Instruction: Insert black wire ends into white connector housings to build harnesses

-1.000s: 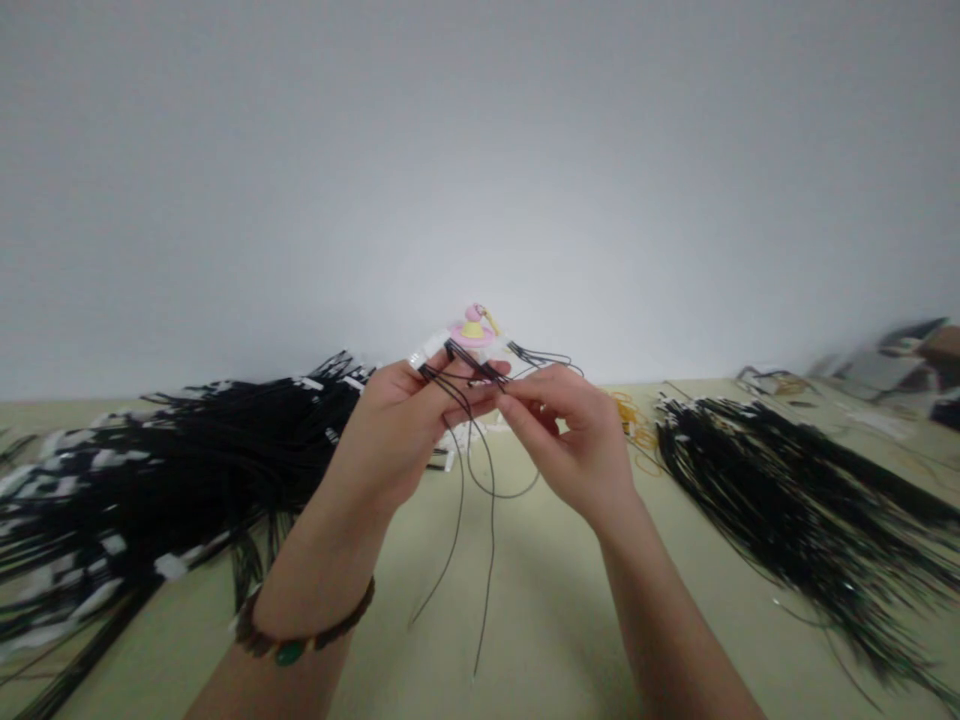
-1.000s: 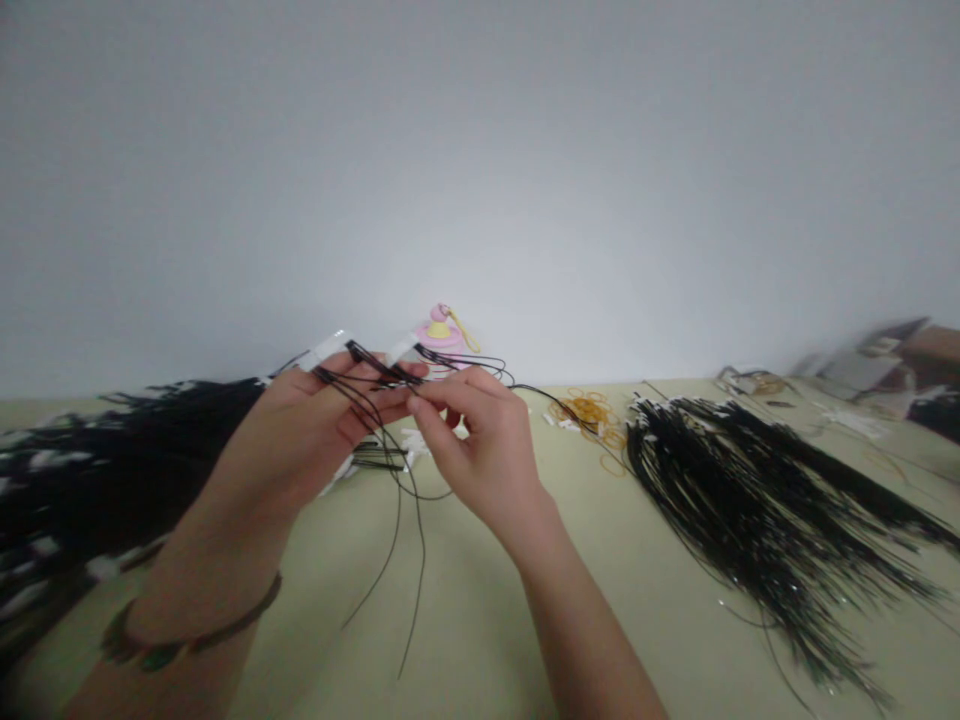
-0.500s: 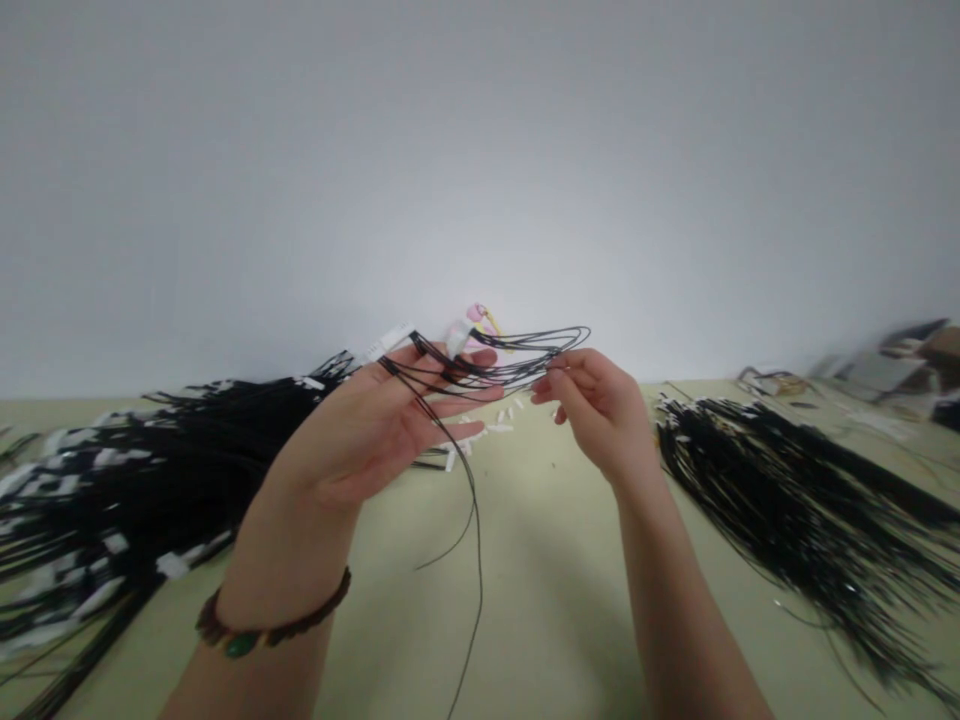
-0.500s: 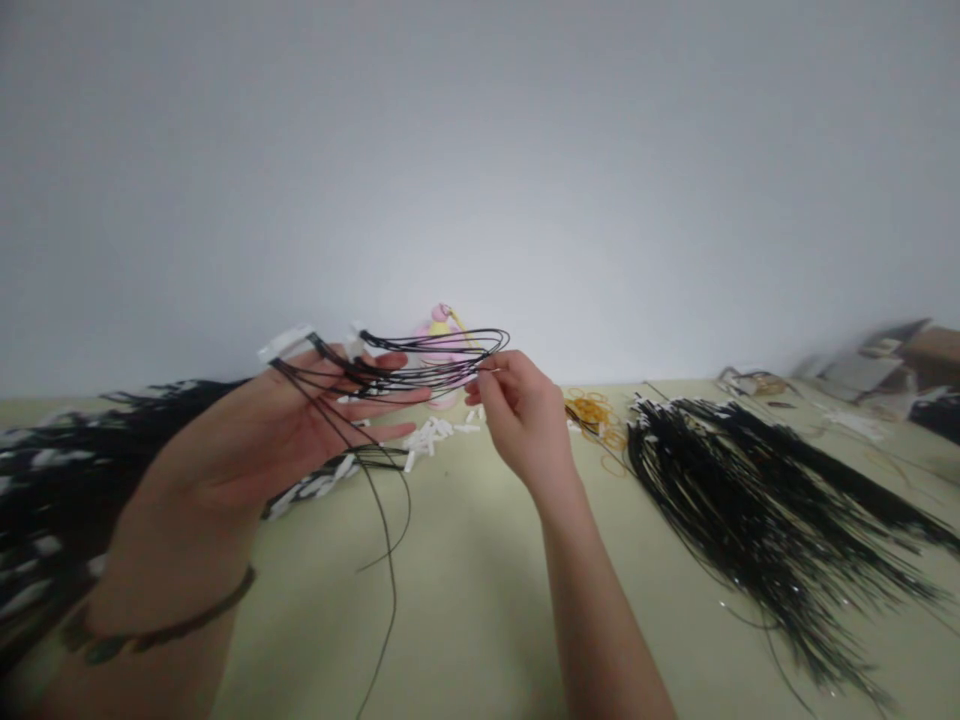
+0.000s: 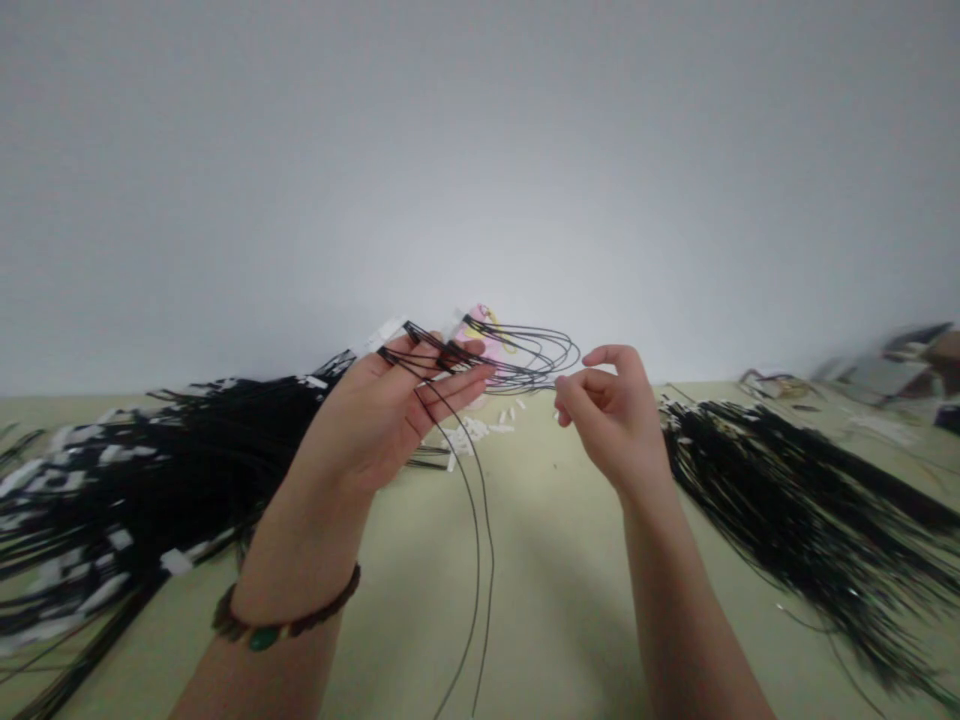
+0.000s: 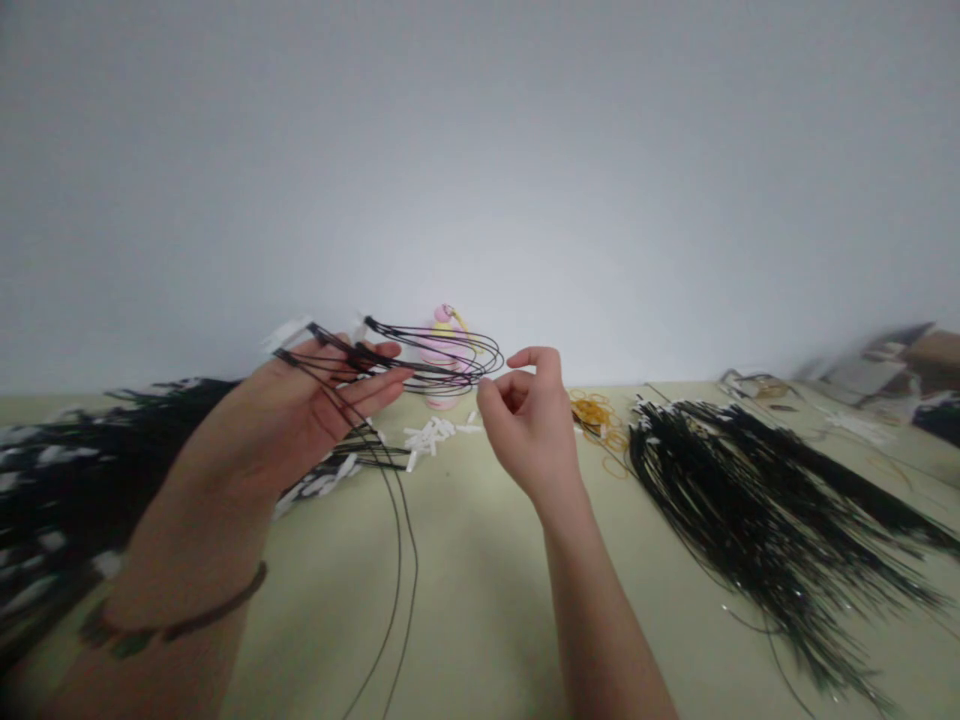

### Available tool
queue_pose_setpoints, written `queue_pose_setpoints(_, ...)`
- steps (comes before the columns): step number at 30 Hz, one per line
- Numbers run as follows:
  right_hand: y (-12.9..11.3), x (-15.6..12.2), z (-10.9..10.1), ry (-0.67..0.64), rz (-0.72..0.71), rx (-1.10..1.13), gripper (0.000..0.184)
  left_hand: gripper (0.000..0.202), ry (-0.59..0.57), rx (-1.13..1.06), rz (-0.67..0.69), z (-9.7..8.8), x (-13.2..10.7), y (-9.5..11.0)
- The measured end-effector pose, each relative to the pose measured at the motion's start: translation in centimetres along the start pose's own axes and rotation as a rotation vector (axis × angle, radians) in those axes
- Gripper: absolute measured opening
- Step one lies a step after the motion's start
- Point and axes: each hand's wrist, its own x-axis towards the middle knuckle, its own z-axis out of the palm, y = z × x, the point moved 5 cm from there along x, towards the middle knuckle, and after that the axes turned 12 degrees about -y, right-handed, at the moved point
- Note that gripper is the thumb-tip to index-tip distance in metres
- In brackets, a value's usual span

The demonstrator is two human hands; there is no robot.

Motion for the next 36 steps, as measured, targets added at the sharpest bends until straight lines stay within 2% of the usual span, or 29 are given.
queue_pose_setpoints(2,-0.8,-0.6,0.6,-0.038,-0.012,-0.058,0.024,0.015,0.050,0.006,0.049,-0.2,0.1,0.0)
queue_pose_setpoints(6,-1.7,-1.3,3.6,-0.264,-0.087,-0.225,0.011,0.012,0.074,0.027,0.081,-0.2,0.2,-0.5)
queue_pose_setpoints(9,-1.9,-1.5,5.4,-0.315,-0.260,-0.302,0.008,0.009,0.064,0.040,0.058,0.1,0.1,-1.0)
queue_pose_setpoints(12,-1.7,-1.5,6.0,-0.343,-0.340,-0.283,0.010,0.007,0.033,0.038,0.054,0.5,0.1,-1.2)
queue_pose_setpoints(15,-1.7,-1.6,6.2,-0.436,-0.310,-0.237,0.018,0.005,0.028,0.012,0.039,0.6,0.1,-1.3)
queue_pose_setpoints(18,-1.6,-1.8,6.7,-0.631,-0.186,-0.168,0.026,0.008,0.009,-0.015,0.007,0.7,0.1,-1.3)
queue_pose_setpoints(20,-1.7,-1.9,6.6,-0.704,-0.109,-0.092,0.030,0.012,-0.008,-0.013,0.004,0.7,0.1,-1.1)
queue_pose_setpoints(24,-2.0,-1.5,4.6,-0.638,-0.058,0.105,0.031,0.013,0.021,0.014,0.052,0.4,0.0,0.0)
queue_pose_setpoints(28,-2.5,-1.5,0.7,-0.557,-0.101,0.289,0.030,0.015,0.098,0.012,0.088,-0.1,-0.1,0.8)
queue_pose_setpoints(30,-3.1,-1.5,-1.9,-0.432,-0.226,0.360,0.030,0.019,0.117,0.005,0.100,-0.2,-0.1,0.9)
queue_pose_setpoints(32,-3.5,-1.6,-4.3,-0.273,-0.369,0.391,0.020,0.023,0.108,0.000,0.103,-0.1,0.0,0.8)
queue_pose_setpoints(34,-3.5,-1.7,-6.1,-0.140,-0.461,0.395,0.009,0.022,0.087,0.006,0.098,0.1,0.1,0.6)
queue_pose_setpoints(36,-3.4,-1.8,-7.1,-0.020,-0.495,0.364,0.011,0.020,0.078,0.022,0.104,0.3,0.1,0.4)
